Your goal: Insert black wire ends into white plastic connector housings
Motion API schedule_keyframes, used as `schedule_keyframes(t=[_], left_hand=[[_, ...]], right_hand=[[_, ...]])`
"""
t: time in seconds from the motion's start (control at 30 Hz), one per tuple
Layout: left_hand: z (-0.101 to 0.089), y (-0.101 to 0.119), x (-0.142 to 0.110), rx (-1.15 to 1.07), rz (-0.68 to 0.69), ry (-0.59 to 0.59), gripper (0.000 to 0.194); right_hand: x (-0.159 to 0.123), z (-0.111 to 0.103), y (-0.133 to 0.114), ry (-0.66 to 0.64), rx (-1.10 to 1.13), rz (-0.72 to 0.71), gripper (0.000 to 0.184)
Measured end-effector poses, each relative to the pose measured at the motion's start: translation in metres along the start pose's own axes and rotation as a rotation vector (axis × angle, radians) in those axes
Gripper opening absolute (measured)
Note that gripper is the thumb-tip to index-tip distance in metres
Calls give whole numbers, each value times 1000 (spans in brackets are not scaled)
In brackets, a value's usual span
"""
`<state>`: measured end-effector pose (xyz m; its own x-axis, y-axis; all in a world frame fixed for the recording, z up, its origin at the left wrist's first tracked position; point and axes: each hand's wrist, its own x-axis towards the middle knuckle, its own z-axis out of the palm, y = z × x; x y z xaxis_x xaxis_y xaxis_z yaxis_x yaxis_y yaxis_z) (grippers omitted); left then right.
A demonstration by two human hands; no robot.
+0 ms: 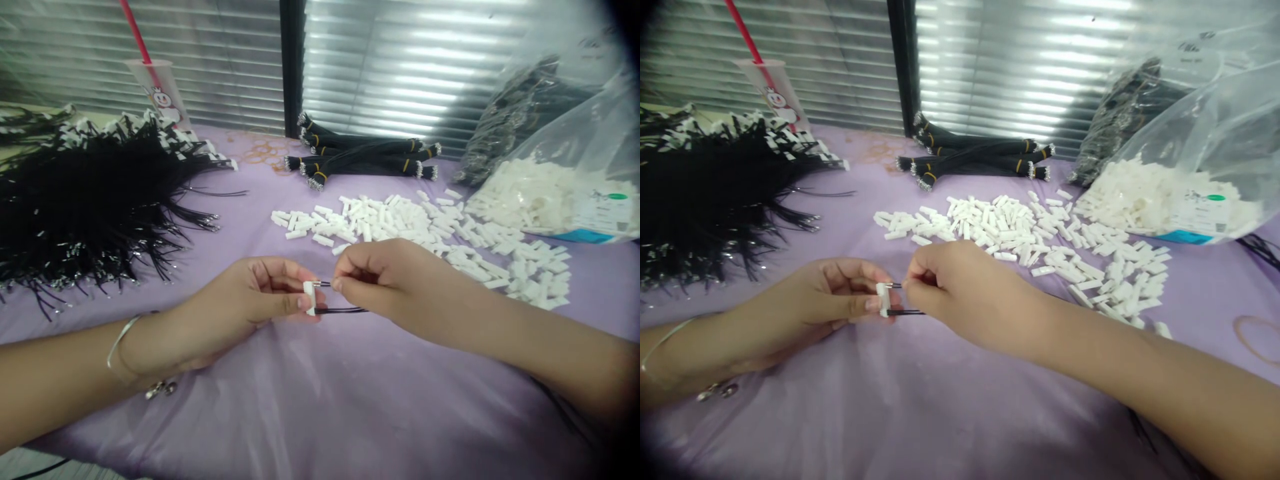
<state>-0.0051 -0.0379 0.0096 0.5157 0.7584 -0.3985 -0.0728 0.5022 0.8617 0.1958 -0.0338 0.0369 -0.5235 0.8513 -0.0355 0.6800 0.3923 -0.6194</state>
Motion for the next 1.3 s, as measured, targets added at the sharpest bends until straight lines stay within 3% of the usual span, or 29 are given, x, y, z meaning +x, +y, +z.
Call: schedule_keyframes(t=[0.67,0.87,1.03,1.3], left_hand=[[0,-1,1,102,-47,22,12],[0,-2,1,148,-40,29,15],[1,-2,2,155,-49,42,16],[1,-2,4,209,-42,37,14]], right_hand=[[-1,13,-2,84,32,-32,14],[0,17,-1,42,147,48,15],[2,19,1,50,175,28,14],[6,28,5,-43,359,115,15]])
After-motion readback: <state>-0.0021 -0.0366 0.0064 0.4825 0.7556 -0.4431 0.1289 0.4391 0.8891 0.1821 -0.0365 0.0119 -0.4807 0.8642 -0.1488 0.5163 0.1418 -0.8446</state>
